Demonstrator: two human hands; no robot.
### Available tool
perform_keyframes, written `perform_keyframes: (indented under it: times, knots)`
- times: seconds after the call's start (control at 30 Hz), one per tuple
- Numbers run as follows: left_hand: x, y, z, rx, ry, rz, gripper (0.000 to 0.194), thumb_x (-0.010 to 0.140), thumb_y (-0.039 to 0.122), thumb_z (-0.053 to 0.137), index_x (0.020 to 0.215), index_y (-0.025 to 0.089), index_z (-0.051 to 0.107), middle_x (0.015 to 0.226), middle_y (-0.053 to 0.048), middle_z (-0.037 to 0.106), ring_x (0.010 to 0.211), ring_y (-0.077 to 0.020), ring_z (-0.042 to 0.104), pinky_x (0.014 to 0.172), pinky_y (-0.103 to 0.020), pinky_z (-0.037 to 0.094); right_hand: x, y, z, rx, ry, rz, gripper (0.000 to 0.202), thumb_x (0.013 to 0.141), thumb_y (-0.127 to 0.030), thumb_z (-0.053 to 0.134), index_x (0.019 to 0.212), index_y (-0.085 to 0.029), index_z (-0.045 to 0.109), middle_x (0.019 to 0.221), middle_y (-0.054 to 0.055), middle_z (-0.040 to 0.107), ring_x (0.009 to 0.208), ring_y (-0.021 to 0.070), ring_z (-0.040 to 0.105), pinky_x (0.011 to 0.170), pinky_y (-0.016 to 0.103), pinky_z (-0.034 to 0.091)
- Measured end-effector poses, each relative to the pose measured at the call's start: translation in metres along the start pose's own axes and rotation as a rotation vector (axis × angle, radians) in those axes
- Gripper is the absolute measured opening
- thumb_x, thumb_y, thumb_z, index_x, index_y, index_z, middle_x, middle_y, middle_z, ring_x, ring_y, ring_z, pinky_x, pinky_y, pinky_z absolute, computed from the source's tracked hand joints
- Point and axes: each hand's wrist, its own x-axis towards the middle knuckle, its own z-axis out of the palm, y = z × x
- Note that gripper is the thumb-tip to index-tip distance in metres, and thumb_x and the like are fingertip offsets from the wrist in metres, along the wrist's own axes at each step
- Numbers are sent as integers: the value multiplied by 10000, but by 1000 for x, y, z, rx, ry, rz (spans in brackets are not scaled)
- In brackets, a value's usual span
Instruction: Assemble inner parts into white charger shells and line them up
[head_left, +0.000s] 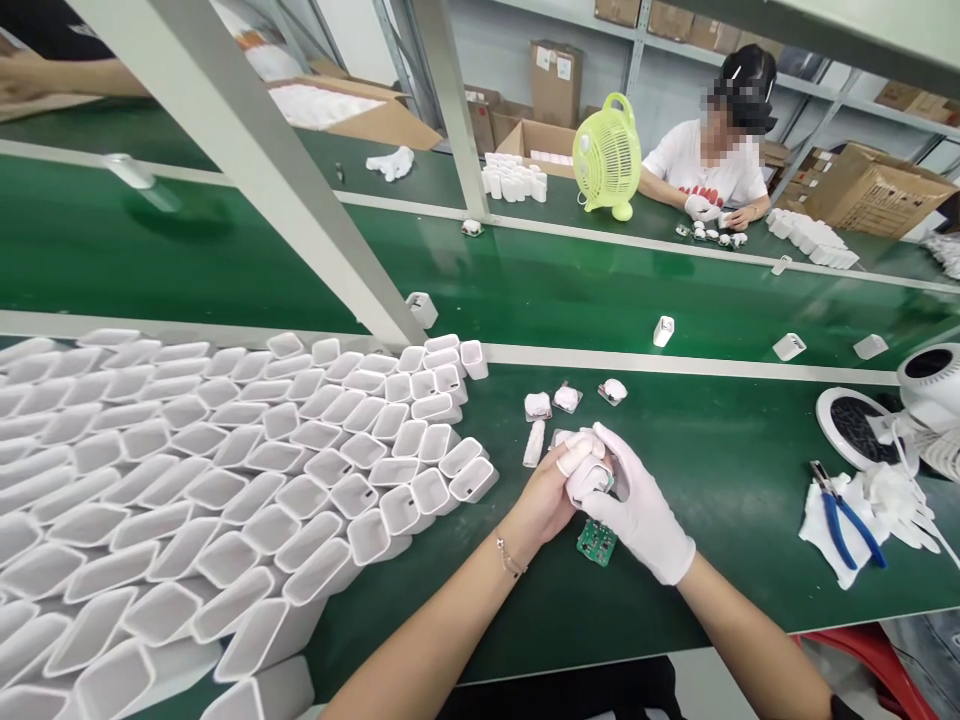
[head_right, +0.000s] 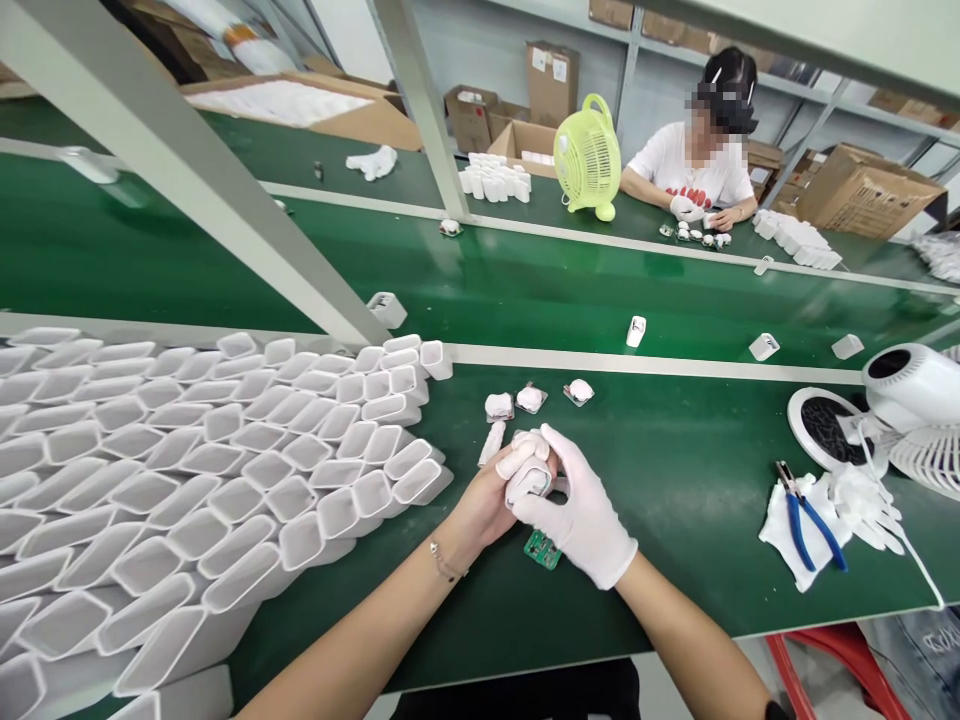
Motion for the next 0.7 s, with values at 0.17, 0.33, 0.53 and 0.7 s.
perform_keyframes:
  times: [0.17,0.33,0.53,0.7]
  knots:
    - [2,-5,0,18,-21,-3,359,730,442,689,694,109,561,661,-30,535,575,-95,458,555,-226,369,2,4,0,3,19,4,679,753,-366,691,1353,-230,403,1378,82,446,1231,226,474,1008,363,434]
    - [4,-10,-1,-26,20,-58,347,703,426,711,715,115,557,660,-22,534,562,-90,460,533,-216,363,5,5,-4,-13,67,19,602,772,-396,665,1309,-215,461,1343,79,488,1239,226,471,1055,374,390]
    - [2,-9,0,9,37,-83,406,667,468,735,706,101,566,656,-20,528,556,-84,453,513,-210,348,10,5,-6,117,-50,19,615,791,-404,639,1328,-207,414,1354,87,482,1259,221,462,1076,382,367]
    - [2,-12,0,64,70,-43,422,646,463,758,731,91,578,635,-6,529,549,-74,443,508,-196,334,7,1,-6,-42,-3,-11,595,792,-354,610,1314,-156,407,1341,121,481,1247,211,470,1054,344,391]
